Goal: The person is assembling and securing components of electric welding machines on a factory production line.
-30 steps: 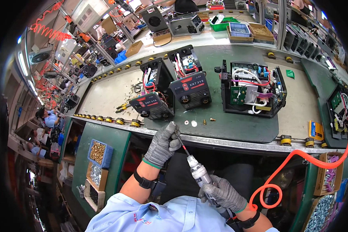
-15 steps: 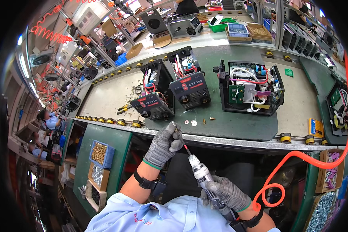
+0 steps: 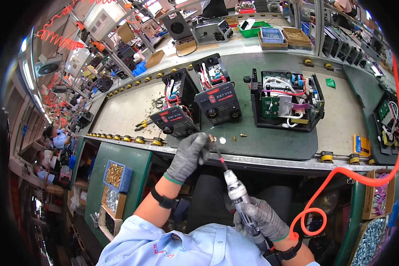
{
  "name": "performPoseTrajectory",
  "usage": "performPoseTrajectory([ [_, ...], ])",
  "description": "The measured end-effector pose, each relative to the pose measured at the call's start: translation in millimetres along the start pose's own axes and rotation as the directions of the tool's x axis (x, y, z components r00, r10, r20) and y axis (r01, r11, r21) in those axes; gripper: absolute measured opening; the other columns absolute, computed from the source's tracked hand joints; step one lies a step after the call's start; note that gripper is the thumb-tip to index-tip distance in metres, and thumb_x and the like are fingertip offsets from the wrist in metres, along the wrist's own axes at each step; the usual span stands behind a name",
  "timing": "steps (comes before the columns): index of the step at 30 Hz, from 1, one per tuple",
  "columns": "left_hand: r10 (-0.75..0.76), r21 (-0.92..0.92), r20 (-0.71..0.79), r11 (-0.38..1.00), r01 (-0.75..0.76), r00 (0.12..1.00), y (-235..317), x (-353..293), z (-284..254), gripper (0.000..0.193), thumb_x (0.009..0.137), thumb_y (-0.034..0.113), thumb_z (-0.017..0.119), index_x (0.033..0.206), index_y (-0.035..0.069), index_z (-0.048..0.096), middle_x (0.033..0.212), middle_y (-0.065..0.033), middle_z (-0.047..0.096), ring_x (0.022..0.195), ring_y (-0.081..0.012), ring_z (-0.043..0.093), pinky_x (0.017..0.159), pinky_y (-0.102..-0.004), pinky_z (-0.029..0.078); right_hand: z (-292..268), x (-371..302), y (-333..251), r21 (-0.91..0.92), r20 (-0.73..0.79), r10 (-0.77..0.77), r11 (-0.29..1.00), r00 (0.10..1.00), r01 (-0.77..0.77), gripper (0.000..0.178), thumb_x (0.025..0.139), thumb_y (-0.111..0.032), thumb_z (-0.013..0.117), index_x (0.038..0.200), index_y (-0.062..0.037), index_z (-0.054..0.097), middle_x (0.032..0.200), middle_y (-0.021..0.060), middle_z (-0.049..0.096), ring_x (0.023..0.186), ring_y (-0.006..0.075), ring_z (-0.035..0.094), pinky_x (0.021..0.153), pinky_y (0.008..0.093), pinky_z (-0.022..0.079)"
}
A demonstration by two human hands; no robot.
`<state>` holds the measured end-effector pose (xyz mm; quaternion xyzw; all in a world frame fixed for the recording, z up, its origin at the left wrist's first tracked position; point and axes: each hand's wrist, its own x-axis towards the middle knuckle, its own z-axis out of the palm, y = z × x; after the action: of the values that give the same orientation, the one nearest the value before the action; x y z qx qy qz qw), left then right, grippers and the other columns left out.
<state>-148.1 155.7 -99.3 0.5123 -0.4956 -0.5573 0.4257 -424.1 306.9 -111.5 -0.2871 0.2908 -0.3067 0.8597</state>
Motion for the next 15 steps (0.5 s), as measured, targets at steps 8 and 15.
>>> performPoseTrajectory([
  [8, 0.186, 0.925, 0.2, 0.287, -0.248, 0.962, -16.1, 61.4, -12.4, 0.026, 0.085, 0.019, 0.077, 0.103, 0.001, 0.072, 0.094, -0.0181, 0.074, 0.096, -0.0342, 0.072, 0.087, -0.0413, 0.057, -11.4, -23.7, 0.5, -0.009, -0.178, -0.111, 0.994, 0.978, 0.111, 0.071, 0.086, -0.059, 0.076, 0.12, 0.001, 0.062, 0.081, 0.0119, 0.069, 0.068, 0.0204, 0.071, 0.056, 0.0271, 0.057],
  [15, 0.014, 0.906, 0.257, 0.343, -0.247, 0.966, 0.1, 79.0, -16.6, 0.031, 0.083, 0.023, 0.077, 0.105, 0.001, 0.071, 0.096, -0.0186, 0.074, 0.097, -0.0352, 0.072, 0.09, -0.0419, 0.056, -16.6, -37.6, 17.5, 0.089, -0.221, -0.108, 0.987, 0.969, 0.131, 0.062, 0.088, -0.05, 0.078, 0.12, 0.001, 0.062, 0.084, 0.0105, 0.07, 0.069, 0.0208, 0.071, 0.056, 0.0278, 0.058],
])
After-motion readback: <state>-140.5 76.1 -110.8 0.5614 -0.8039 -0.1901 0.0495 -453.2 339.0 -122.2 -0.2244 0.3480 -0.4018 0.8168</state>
